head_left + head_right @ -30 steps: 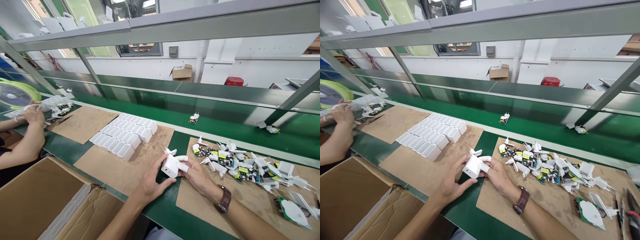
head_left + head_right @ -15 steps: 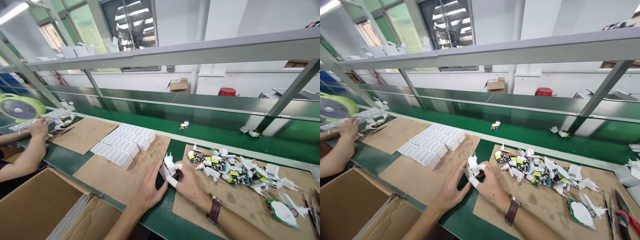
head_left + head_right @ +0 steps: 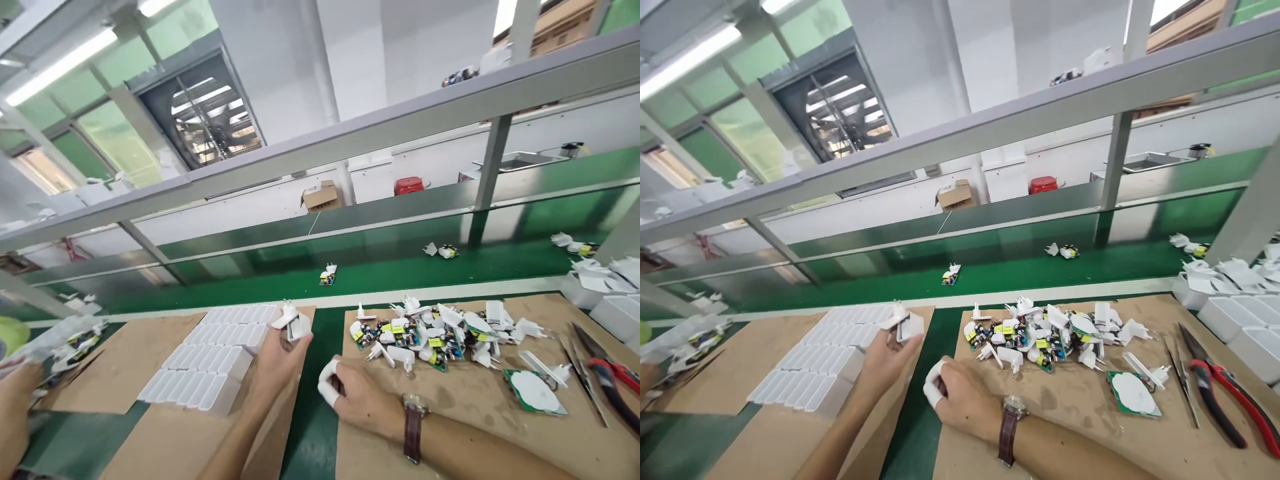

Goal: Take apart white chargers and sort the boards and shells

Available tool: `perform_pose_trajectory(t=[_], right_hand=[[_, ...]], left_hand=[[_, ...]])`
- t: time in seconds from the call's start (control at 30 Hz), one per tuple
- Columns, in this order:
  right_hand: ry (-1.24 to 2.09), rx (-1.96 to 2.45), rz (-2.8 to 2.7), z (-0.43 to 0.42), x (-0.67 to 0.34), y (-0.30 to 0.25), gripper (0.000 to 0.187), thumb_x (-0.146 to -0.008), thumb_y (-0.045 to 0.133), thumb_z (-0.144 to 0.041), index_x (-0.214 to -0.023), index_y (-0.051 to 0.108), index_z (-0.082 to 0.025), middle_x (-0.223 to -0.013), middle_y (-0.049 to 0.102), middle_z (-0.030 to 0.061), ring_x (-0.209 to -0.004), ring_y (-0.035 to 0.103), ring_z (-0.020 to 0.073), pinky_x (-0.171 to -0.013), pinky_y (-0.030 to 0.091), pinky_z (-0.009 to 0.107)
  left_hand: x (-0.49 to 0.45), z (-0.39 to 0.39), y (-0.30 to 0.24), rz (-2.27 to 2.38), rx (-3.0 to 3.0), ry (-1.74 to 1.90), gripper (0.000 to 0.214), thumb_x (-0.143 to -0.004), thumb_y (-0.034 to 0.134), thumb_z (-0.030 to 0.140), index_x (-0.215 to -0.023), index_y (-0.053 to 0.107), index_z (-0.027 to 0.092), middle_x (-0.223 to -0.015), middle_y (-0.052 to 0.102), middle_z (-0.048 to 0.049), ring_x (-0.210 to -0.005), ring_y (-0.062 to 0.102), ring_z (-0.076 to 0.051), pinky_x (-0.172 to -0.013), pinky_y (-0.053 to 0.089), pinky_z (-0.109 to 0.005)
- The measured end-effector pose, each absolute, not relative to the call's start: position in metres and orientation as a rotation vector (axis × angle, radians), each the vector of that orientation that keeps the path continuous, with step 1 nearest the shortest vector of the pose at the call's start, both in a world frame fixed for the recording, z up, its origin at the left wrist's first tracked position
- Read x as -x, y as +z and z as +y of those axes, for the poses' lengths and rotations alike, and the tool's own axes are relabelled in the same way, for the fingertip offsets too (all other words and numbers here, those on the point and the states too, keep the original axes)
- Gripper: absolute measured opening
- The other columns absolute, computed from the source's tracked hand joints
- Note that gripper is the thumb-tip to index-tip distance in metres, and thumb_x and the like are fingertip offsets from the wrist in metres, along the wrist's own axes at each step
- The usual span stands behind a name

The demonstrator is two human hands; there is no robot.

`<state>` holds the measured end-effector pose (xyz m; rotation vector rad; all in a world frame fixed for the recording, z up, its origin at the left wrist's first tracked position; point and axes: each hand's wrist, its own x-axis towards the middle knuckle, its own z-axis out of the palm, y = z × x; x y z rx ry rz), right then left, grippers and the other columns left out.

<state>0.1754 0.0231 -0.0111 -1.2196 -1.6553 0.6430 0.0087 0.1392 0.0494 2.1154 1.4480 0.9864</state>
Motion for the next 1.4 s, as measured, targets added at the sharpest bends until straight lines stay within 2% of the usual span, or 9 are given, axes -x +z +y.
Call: perform_pose_trajectory(t=[0.13,0.33,0.43,0.57,0.77,0.93,1.03,1.2,1.4], right_hand=[[0.567,1.211,-1.8,0.021,-0.177,-0.008,0.005,-0.086,0.067,-0.022,-0.091,0.067,-0.022,-0.094,0.071,0.0023,-0.079,0.065,0.0184,-0.069,0.042,0.029],[0.479,1.331,-2.067,0.028,-0.176,-0.003,0.011,-0.091,0.068,-0.03,-0.098,0.071,-0.021,-0.104,0.074,0.0045,-0.089,0.069,0.0203,-0.071,0.047,0.029],[0.433,1.365,-2.133,0.038,-0.169,-0.014,0.014,-0.086,0.073,-0.031,-0.095,0.072,-0.021,-0.106,0.074,0.0057,-0.088,0.069,0.0217,-0.068,0.047,0.03],[0.372,1.363,-2.215,0.048,-0.161,-0.03,0.018,-0.076,0.079,-0.031,-0.087,0.07,-0.02,-0.102,0.073,0.0061,-0.081,0.067,0.0217,-0.061,0.043,0.031],[0.371,1.326,-2.136,0.034,-0.168,-0.024,0.01,-0.087,0.07,-0.028,-0.094,0.067,-0.021,-0.106,0.071,0.0051,-0.088,0.066,0.0202,-0.068,0.044,0.032],[0.399,1.331,-2.12,0.024,-0.171,-0.018,0.006,-0.093,0.062,-0.024,-0.097,0.066,-0.021,-0.106,0.07,0.0048,-0.094,0.066,0.0211,-0.074,0.046,0.034],[0.403,1.308,-2.119,0.022,-0.171,-0.019,0.005,-0.093,0.062,-0.021,-0.095,0.066,-0.02,-0.103,0.07,0.0055,-0.092,0.066,0.021,-0.074,0.046,0.034],[0.386,1.245,-2.125,0.016,-0.175,-0.017,0.006,-0.096,0.059,-0.018,-0.095,0.065,-0.02,-0.102,0.069,0.0063,-0.092,0.063,0.0209,-0.077,0.046,0.033],[0.334,1.247,-2.19,0.015,-0.176,-0.012,0.007,-0.098,0.059,-0.019,-0.097,0.066,-0.019,-0.102,0.069,0.0069,-0.093,0.062,0.0215,-0.079,0.047,0.034]], left_hand=[[-0.045,0.215,0.074,1.502,-2.201,0.859,0.053,-0.081,0.075,0.043,-0.126,0.065,0.018,-0.123,0.076,-0.0109,-0.112,0.073,-0.031,-0.095,0.058,-0.04],[-0.07,0.314,0.089,1.77,-2.178,0.542,0.041,-0.091,0.077,0.032,-0.126,0.064,0.014,-0.119,0.073,-0.0117,-0.098,0.074,-0.025,-0.085,0.062,-0.039],[-0.067,0.34,0.089,1.889,-2.156,0.433,0.034,-0.1,0.069,0.036,-0.127,0.065,0.016,-0.124,0.069,-0.0095,-0.105,0.071,-0.023,-0.09,0.062,-0.043],[-0.061,0.352,0.087,1.953,-2.161,0.372,0.035,-0.101,0.069,0.035,-0.129,0.064,0.016,-0.127,0.068,-0.0097,-0.108,0.07,-0.024,-0.091,0.062,-0.043],[-0.062,0.334,0.083,1.845,-2.39,0.533,0.037,-0.1,0.069,0.034,-0.132,0.063,0.016,-0.135,0.065,-0.0116,-0.12,0.066,-0.027,-0.101,0.058,-0.05],[-0.045,0.293,0.091,1.581,-2.622,0.658,0.041,-0.095,0.067,0.037,-0.132,0.066,0.019,-0.135,0.068,-0.0115,-0.124,0.064,-0.028,-0.097,0.058,-0.038],[-0.019,0.272,0.107,1.539,-2.718,0.723,0.043,-0.093,0.063,0.043,-0.13,0.067,0.02,-0.134,0.069,-0.0114,-0.126,0.061,-0.031,-0.099,0.056,-0.041],[0.035,0.236,0.121,1.644,-2.81,0.707,0.033,-0.09,0.063,0.045,-0.106,0.074,0.018,-0.127,0.07,-0.0157,-0.131,0.055,-0.036,-0.117,0.043,-0.053],[0.072,0.188,0.088,1.712,-2.828,0.59,0.028,-0.078,0.072,0.05,-0.081,0.074,0.022,-0.127,0.069,-0.0174,-0.136,0.051,-0.043,-0.118,0.041,-0.061]])
